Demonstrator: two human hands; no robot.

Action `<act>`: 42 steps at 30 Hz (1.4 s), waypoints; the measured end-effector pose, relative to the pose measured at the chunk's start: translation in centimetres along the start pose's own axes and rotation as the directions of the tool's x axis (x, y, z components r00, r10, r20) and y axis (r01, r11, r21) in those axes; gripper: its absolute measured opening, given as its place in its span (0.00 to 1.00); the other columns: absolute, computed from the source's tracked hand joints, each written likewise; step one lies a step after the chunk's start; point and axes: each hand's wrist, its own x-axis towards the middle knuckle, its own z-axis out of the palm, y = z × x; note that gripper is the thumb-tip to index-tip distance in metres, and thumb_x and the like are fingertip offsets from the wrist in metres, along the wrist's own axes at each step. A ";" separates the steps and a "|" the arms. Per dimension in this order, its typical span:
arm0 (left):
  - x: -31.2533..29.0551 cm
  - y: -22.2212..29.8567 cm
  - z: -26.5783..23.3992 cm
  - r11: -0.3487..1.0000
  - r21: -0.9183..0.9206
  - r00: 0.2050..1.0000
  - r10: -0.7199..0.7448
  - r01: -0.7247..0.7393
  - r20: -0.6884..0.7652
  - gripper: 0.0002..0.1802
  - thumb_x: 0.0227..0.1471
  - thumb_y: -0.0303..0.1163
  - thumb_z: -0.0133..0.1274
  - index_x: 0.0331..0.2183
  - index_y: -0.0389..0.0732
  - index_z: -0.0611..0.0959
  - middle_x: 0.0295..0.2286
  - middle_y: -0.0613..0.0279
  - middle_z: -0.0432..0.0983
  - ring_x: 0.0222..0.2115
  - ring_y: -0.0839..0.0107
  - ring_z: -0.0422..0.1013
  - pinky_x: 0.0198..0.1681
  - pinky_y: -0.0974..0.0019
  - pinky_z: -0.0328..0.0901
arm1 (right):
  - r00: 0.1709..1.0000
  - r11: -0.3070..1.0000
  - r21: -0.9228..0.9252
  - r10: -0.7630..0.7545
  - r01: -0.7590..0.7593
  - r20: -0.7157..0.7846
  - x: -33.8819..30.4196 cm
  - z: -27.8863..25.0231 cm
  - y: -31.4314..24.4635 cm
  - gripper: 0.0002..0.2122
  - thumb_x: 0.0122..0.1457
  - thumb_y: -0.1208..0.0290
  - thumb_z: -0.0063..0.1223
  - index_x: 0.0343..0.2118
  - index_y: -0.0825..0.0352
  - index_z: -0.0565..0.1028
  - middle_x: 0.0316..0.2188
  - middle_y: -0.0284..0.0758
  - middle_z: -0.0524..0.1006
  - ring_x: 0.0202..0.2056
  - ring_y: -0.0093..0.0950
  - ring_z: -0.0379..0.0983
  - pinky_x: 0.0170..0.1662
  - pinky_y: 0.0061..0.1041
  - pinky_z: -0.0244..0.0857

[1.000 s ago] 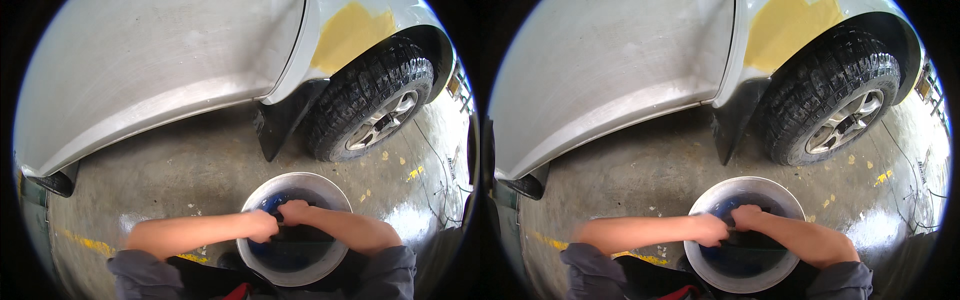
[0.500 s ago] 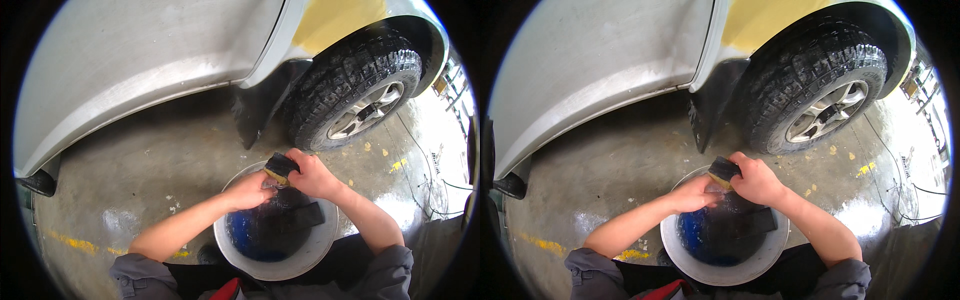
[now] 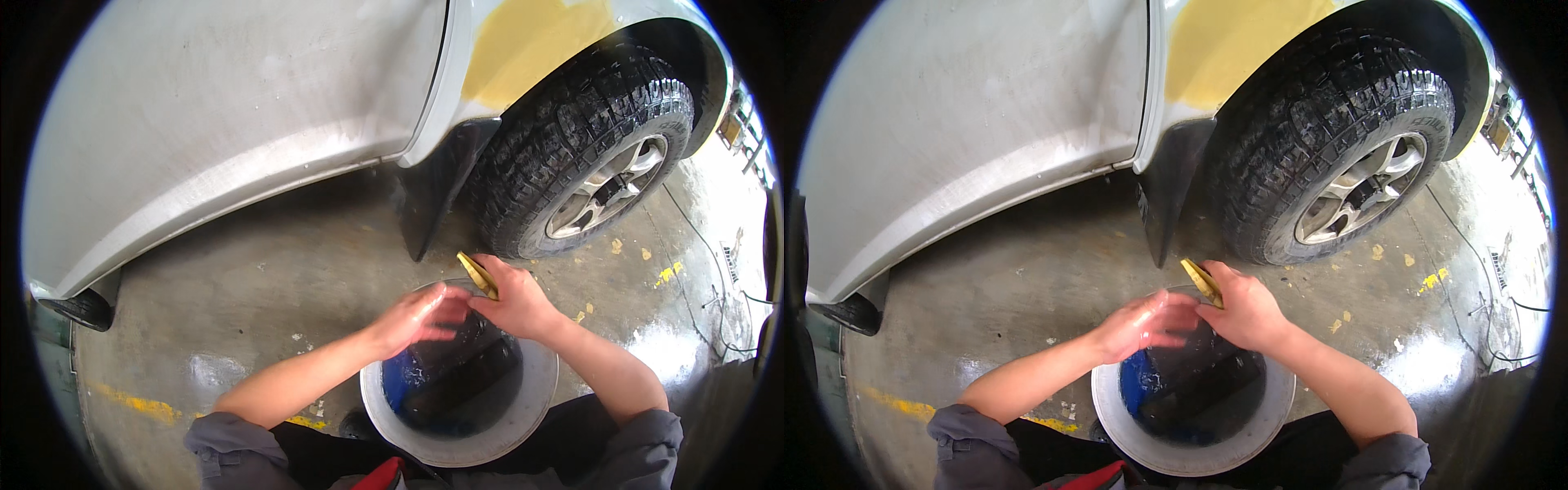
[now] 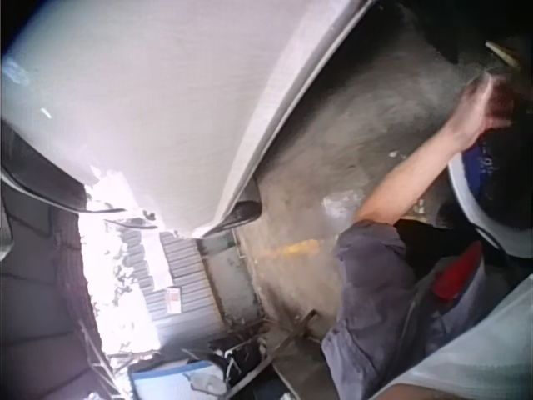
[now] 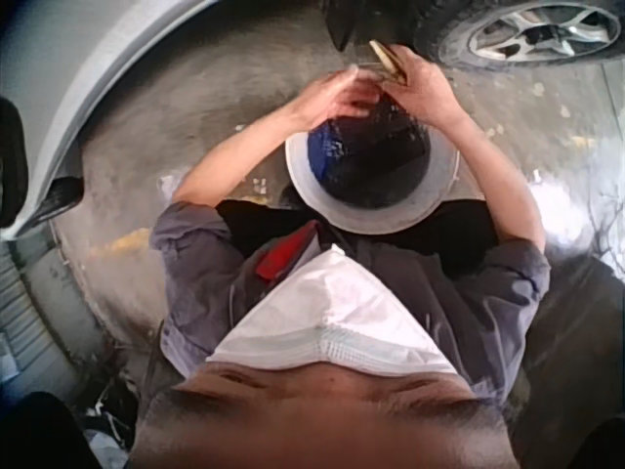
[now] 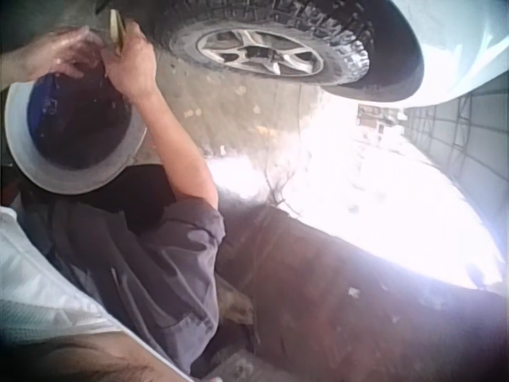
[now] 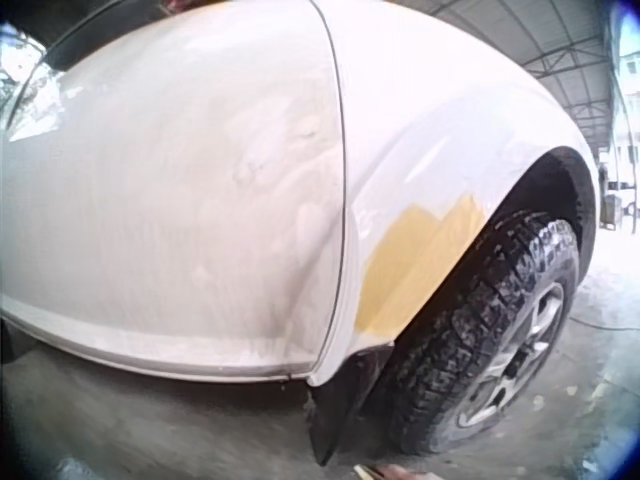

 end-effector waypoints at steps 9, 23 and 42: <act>4.2 -16.3 1.2 -0.133 0.846 0.566 -0.794 -0.516 0.220 0.17 0.59 0.39 0.54 0.32 0.36 0.90 0.29 0.52 0.86 0.30 0.61 0.82 0.37 0.57 0.76 | 0.998 0.945 0.326 -0.012 -0.010 0.064 0.3 -1.3 0.1 0.09 0.65 0.68 0.57 0.41 0.69 0.75 0.24 0.45 0.77 0.26 0.42 0.76 0.32 0.36 0.69; 0.5 22.5 0.3 -0.644 0.760 0.773 0.438 -0.087 0.459 0.13 0.62 0.33 0.55 0.44 0.36 0.82 0.46 0.48 0.79 0.48 0.47 0.73 0.51 0.51 0.71 | 0.983 0.750 0.655 0.171 -0.091 -0.060 1.5 -2.3 2.6 0.06 0.67 0.73 0.53 0.42 0.67 0.78 0.28 0.25 0.76 0.31 0.15 0.71 0.34 0.21 0.65; 4.5 10.9 -10.2 0.408 0.848 0.553 0.815 -0.339 -0.172 0.14 0.65 0.33 0.57 0.43 0.32 0.85 0.30 0.58 0.84 0.30 0.79 0.73 0.37 0.68 0.70 | 0.939 0.103 0.994 0.344 -0.046 0.008 14.4 10.1 -7.9 0.12 0.68 0.61 0.56 0.47 0.63 0.77 0.37 0.29 0.80 0.34 0.23 0.77 0.37 0.27 0.70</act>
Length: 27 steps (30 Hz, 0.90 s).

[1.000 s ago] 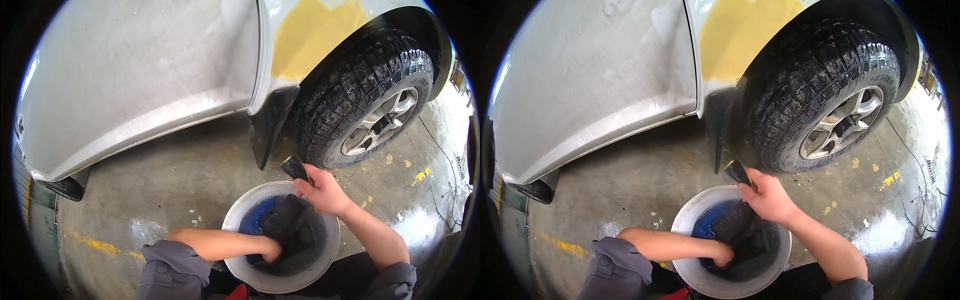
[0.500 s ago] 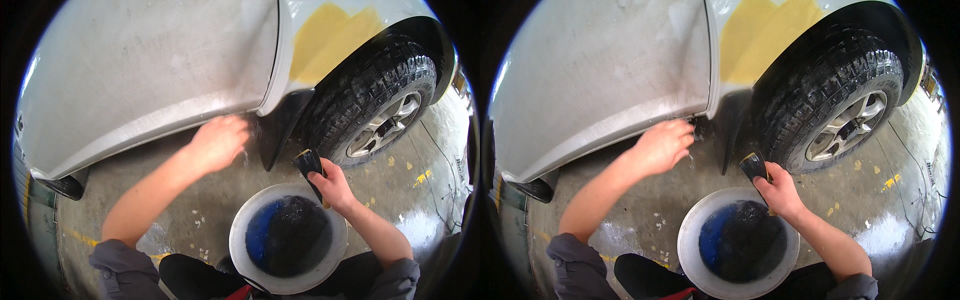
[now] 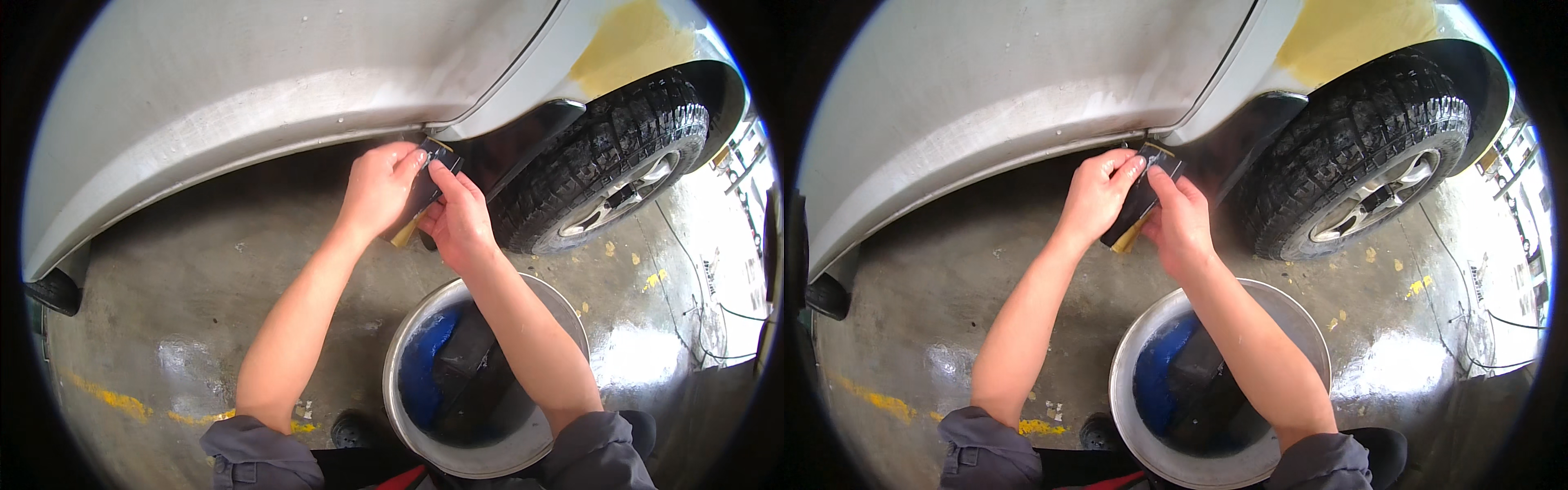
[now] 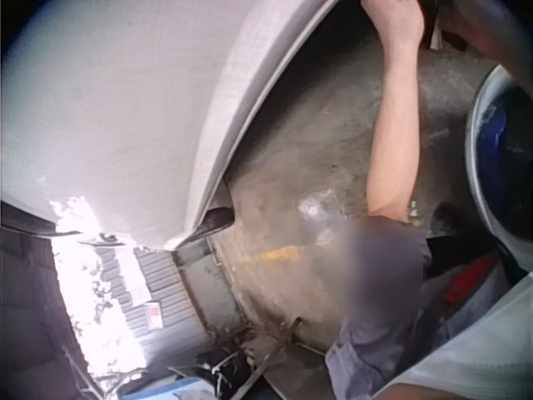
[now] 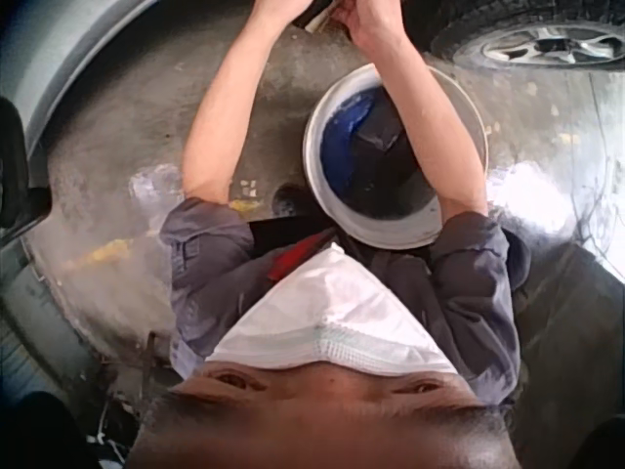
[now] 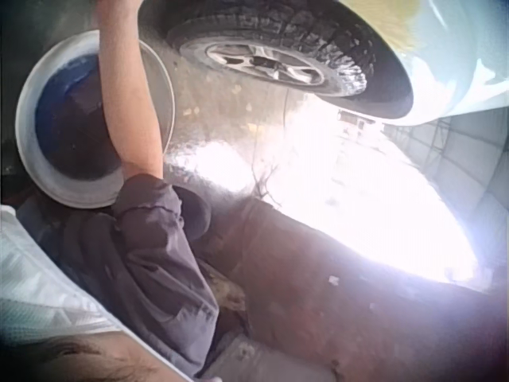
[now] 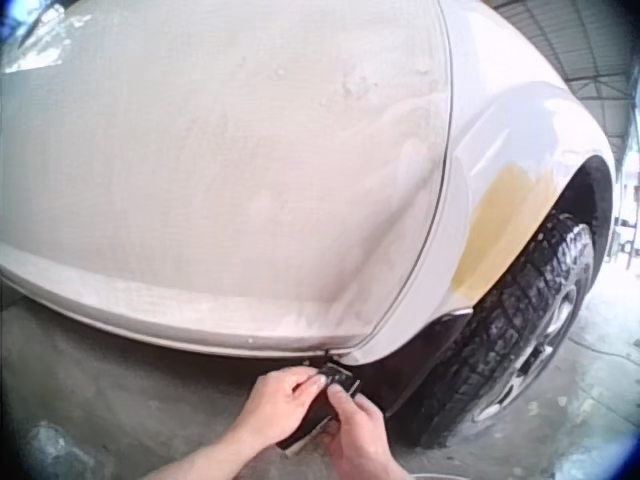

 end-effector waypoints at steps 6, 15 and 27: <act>-0.4 0.5 0.4 0.985 0.076 0.984 0.159 -0.154 -0.078 0.18 0.63 0.30 0.56 0.54 0.39 0.81 0.42 0.47 0.83 0.38 0.54 0.81 0.44 0.59 0.73 | 0.952 0.967 -0.167 -0.227 0.195 -0.207 1.9 0.8 1.1 0.11 0.67 0.63 0.59 0.31 0.64 0.76 0.23 0.27 0.74 0.20 0.19 0.66 0.22 0.24 0.60; -0.5 -1.3 0.1 0.858 0.432 0.960 0.270 -0.277 0.079 0.26 0.62 0.26 0.54 0.60 0.56 0.77 0.34 0.52 0.79 0.32 0.48 0.78 0.32 0.50 0.73 | 0.895 0.933 -0.228 -0.339 0.279 -0.292 3.0 1.9 1.6 0.11 0.66 0.66 0.59 0.29 0.68 0.77 0.20 0.27 0.71 0.19 0.17 0.62 0.20 0.23 0.57; -0.2 -1.9 0.2 0.800 0.540 0.958 0.282 -0.263 0.049 0.34 0.60 0.28 0.55 0.65 0.62 0.72 0.29 0.51 0.78 0.27 0.47 0.77 0.29 0.50 0.74 | 0.841 0.801 -0.415 -0.524 0.432 -0.134 3.4 1.6 2.1 0.08 0.68 0.72 0.54 0.39 0.71 0.82 0.24 0.27 0.77 0.26 0.14 0.66 0.28 0.22 0.65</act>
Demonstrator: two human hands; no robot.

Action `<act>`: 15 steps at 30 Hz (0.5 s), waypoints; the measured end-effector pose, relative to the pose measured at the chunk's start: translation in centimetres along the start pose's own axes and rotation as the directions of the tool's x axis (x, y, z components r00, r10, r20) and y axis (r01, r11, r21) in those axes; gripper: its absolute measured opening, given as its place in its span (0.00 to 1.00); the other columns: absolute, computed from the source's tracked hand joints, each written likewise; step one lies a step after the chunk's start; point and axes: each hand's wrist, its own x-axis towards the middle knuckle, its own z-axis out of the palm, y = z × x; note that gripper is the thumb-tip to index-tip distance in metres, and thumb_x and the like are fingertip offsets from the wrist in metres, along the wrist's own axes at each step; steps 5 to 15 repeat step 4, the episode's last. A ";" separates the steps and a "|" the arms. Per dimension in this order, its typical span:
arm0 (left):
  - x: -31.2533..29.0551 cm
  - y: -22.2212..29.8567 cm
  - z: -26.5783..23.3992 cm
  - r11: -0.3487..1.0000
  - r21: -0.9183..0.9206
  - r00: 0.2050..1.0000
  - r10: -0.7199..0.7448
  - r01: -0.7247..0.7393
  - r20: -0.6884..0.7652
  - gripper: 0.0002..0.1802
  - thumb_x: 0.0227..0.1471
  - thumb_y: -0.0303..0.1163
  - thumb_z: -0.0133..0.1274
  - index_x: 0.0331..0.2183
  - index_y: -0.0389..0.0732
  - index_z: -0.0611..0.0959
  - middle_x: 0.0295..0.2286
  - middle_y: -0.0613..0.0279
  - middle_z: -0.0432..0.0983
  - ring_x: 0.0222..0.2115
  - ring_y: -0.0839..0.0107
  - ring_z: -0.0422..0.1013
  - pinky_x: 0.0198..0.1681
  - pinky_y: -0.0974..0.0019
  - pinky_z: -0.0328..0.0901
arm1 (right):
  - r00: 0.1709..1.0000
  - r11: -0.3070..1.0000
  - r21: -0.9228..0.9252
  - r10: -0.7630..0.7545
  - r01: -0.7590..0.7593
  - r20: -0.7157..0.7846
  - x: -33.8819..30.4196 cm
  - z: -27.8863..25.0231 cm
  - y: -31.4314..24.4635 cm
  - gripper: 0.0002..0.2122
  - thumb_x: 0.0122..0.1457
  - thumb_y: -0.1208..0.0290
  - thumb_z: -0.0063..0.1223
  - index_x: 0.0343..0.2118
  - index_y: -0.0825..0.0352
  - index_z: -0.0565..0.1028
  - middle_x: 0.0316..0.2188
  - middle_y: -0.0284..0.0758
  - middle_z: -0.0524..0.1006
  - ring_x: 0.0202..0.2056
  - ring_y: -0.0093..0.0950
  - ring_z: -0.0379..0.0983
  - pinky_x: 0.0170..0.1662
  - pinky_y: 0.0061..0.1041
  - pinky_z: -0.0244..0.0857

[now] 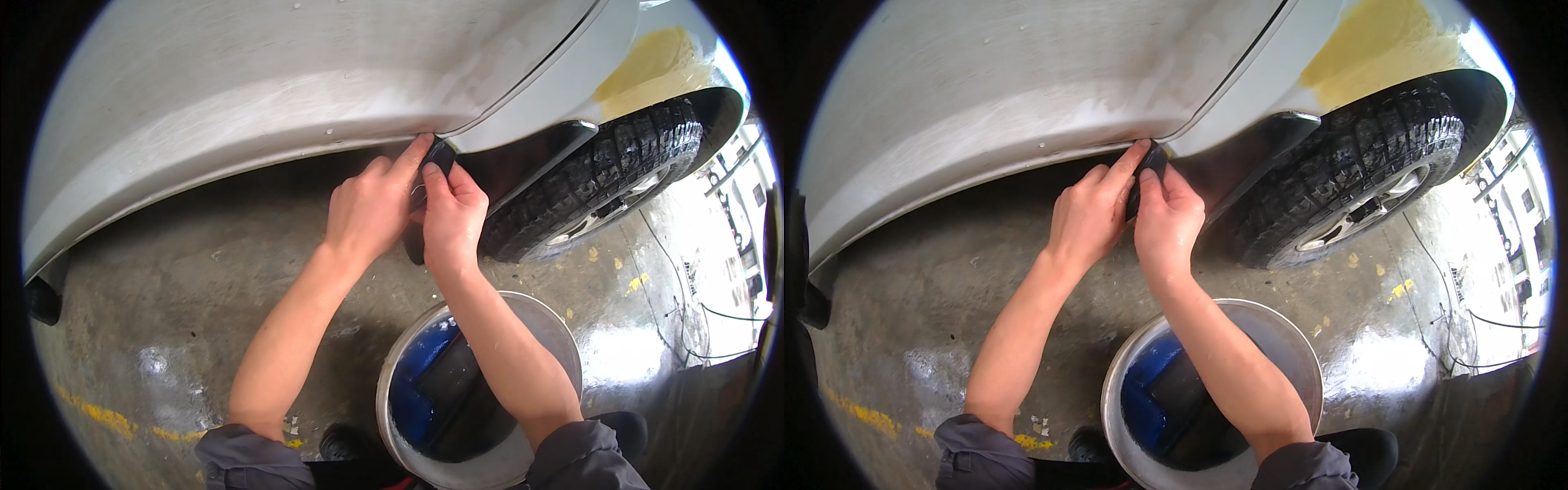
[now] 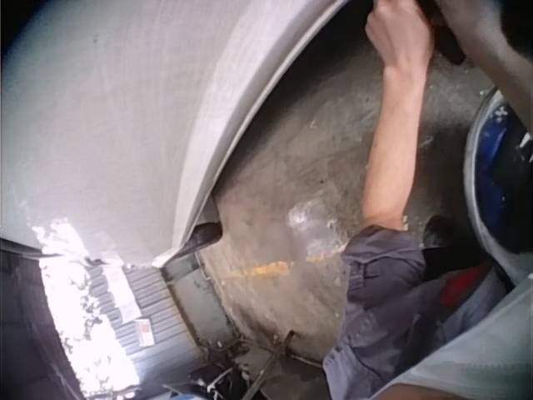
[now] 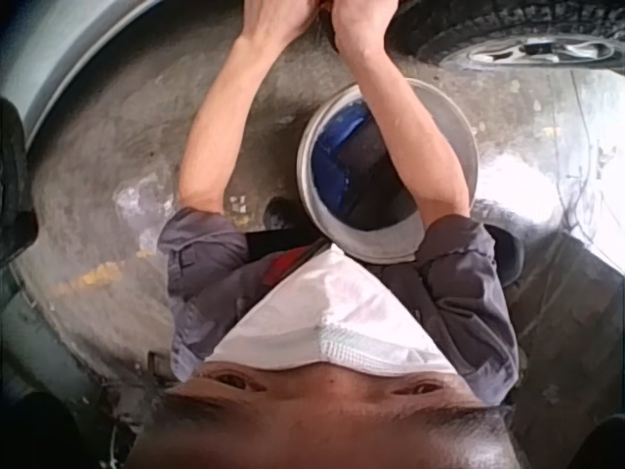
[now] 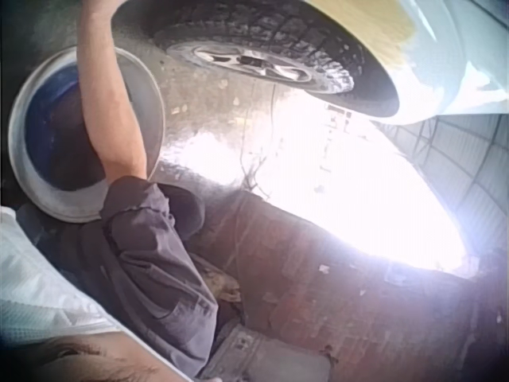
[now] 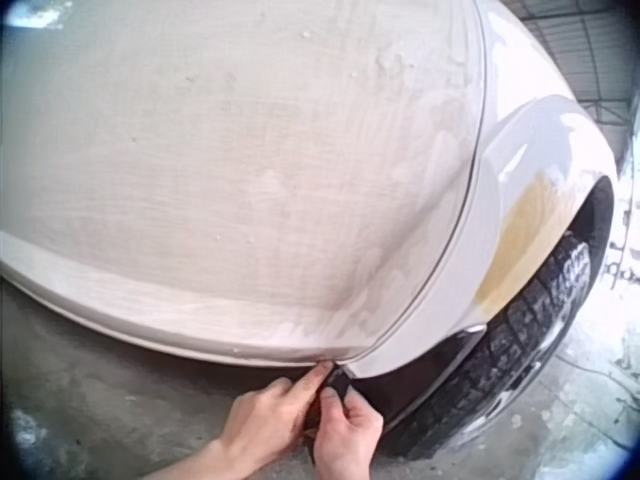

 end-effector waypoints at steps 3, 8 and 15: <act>0.4 0.2 1.1 0.999 -0.048 1.000 0.001 -0.001 0.003 0.35 0.59 0.29 0.57 0.66 0.62 0.71 0.32 0.49 0.80 0.29 0.44 0.78 0.31 0.49 0.75 | 0.999 0.996 -0.087 -0.029 0.026 -0.030 -0.2 -0.6 0.2 0.08 0.66 0.74 0.55 0.43 0.69 0.83 0.24 0.30 0.78 0.29 0.14 0.66 0.35 0.22 0.67; 0.5 0.4 1.9 0.998 -0.062 1.000 0.006 -0.006 0.002 0.35 0.59 0.29 0.58 0.66 0.62 0.71 0.34 0.47 0.81 0.30 0.43 0.79 0.31 0.49 0.75 | 0.999 0.995 -0.098 -0.005 0.001 -0.040 0.1 -1.2 0.0 0.08 0.66 0.74 0.55 0.44 0.68 0.84 0.23 0.30 0.78 0.29 0.15 0.66 0.36 0.22 0.68; 0.5 0.4 1.9 0.998 -0.062 1.000 0.006 -0.006 0.002 0.35 0.59 0.29 0.58 0.66 0.62 0.71 0.34 0.47 0.81 0.30 0.43 0.79 0.31 0.49 0.75 | 0.999 0.995 -0.098 -0.005 0.001 -0.040 0.1 -1.2 0.0 0.08 0.66 0.74 0.55 0.44 0.68 0.84 0.23 0.30 0.78 0.29 0.15 0.66 0.36 0.22 0.68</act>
